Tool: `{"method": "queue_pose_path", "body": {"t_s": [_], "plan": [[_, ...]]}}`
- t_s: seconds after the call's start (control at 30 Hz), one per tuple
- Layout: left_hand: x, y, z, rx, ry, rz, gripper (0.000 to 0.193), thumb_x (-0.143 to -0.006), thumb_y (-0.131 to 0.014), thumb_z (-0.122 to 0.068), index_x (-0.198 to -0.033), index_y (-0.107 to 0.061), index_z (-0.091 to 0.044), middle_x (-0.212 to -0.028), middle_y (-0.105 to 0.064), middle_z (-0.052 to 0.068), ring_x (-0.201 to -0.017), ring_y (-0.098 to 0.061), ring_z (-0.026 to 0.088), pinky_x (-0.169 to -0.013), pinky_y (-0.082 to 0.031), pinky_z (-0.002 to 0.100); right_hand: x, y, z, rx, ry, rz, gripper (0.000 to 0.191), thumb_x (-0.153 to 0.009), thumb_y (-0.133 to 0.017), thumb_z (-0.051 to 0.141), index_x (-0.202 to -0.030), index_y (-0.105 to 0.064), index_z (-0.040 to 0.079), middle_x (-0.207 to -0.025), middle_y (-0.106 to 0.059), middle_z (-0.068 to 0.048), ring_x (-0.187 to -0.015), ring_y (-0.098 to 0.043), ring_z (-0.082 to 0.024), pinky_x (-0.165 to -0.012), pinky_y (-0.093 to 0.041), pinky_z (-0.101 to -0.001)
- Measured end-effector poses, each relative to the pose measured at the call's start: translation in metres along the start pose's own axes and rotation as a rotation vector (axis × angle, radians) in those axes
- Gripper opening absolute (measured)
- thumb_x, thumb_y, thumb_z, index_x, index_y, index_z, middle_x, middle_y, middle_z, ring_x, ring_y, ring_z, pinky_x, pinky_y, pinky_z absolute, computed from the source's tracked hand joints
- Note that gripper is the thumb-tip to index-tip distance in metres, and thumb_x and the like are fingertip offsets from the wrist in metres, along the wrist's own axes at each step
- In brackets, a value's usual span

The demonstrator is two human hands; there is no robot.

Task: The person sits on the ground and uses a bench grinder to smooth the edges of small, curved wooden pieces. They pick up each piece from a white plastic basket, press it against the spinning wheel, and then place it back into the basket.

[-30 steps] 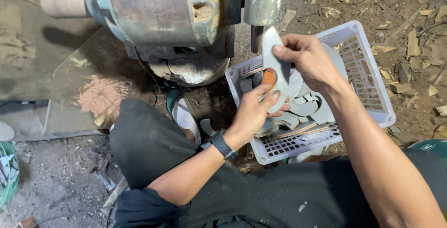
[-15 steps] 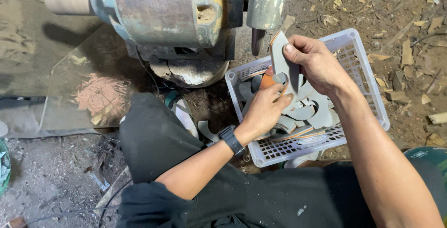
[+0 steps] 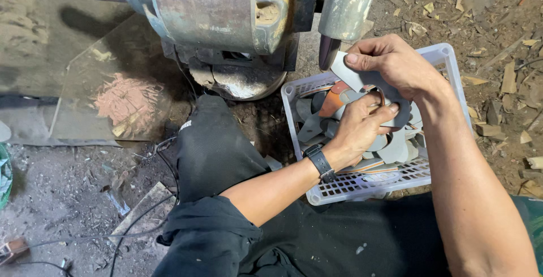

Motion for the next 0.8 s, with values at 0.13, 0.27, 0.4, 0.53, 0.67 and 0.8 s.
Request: {"method": "queue_pose_path", "body": {"t_s": [0.13,0.27,0.4,0.53,0.67,0.8], "plan": [[0.0003,-0.0017,-0.0003,0.003,0.006,-0.017,0.021,-0.103,-0.061,-0.014,-0.118,-0.062,0.001,-0.108,-0.07,0.009,-0.098,-0.069,0.016,-0.088,-0.06,0.038,-0.0023,-0.0004,0.0017,0.051,-0.017,0.0,0.023,-0.097,-0.071,0.023,-0.094,-0.075,0.0,-0.072,-0.062,0.003,-0.063,-0.049,-0.007,-0.053,-0.039,-0.0281],[-0.0013,-0.0029,0.001,0.023,-0.004,-0.023,0.02,-0.104,-0.062,-0.013,-0.116,-0.062,0.002,-0.106,-0.069,0.01,-0.096,-0.069,0.016,-0.088,-0.061,0.038,-0.004,-0.0004,0.0021,0.032,0.001,0.017,0.023,-0.096,-0.071,0.022,-0.095,-0.075,0.0,-0.073,-0.064,0.003,-0.064,-0.051,-0.006,-0.055,-0.041,-0.0274],[-0.0031,-0.0033,0.001,0.024,-0.018,-0.026,0.02,-0.104,-0.062,-0.013,-0.115,-0.062,0.003,-0.105,-0.07,0.011,-0.095,-0.069,0.017,-0.087,-0.061,0.038,-0.0054,0.0003,0.0033,0.025,0.02,0.028,0.022,-0.095,-0.072,0.022,-0.097,-0.076,0.0,-0.075,-0.066,0.003,-0.066,-0.052,-0.006,-0.056,-0.043,-0.0265],[-0.0039,-0.0031,-0.0005,0.012,-0.023,-0.03,0.019,-0.103,-0.062,-0.013,-0.114,-0.062,0.003,-0.106,-0.07,0.011,-0.095,-0.07,0.017,-0.087,-0.061,0.038,-0.0051,0.0022,0.0034,0.03,-0.014,0.016,0.022,-0.096,-0.071,0.022,-0.097,-0.076,0.0,-0.072,-0.065,0.002,-0.062,-0.052,-0.007,-0.053,-0.041,-0.0276],[-0.0045,-0.0035,-0.0024,0.0,-0.014,-0.037,0.019,-0.103,-0.062,-0.013,-0.113,-0.062,0.003,-0.105,-0.07,0.01,-0.094,-0.069,0.017,-0.086,-0.061,0.038,-0.006,0.001,0.0041,0.004,-0.023,0.008,0.022,-0.095,-0.072,0.021,-0.098,-0.077,0.0,-0.074,-0.067,0.0,-0.06,-0.054,-0.007,-0.052,-0.044,-0.0272],[-0.0048,-0.0038,-0.005,-0.05,0.004,-0.054,0.02,-0.102,-0.063,-0.015,-0.113,-0.063,0.002,-0.105,-0.07,0.009,-0.094,-0.068,0.016,-0.085,-0.059,0.037,-0.007,0.0004,0.0044,-0.016,-0.047,-0.006,0.022,-0.095,-0.071,0.022,-0.101,-0.077,0.001,-0.076,-0.069,0.0,-0.06,-0.057,-0.007,-0.052,-0.048,-0.0261]]}}
Point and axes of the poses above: each hand's wrist, its own x-axis away from the middle knuckle, its own y-axis out of the back of the hand, z = x × y, the point moved 4 cm from there along -x, towards the middle knuckle
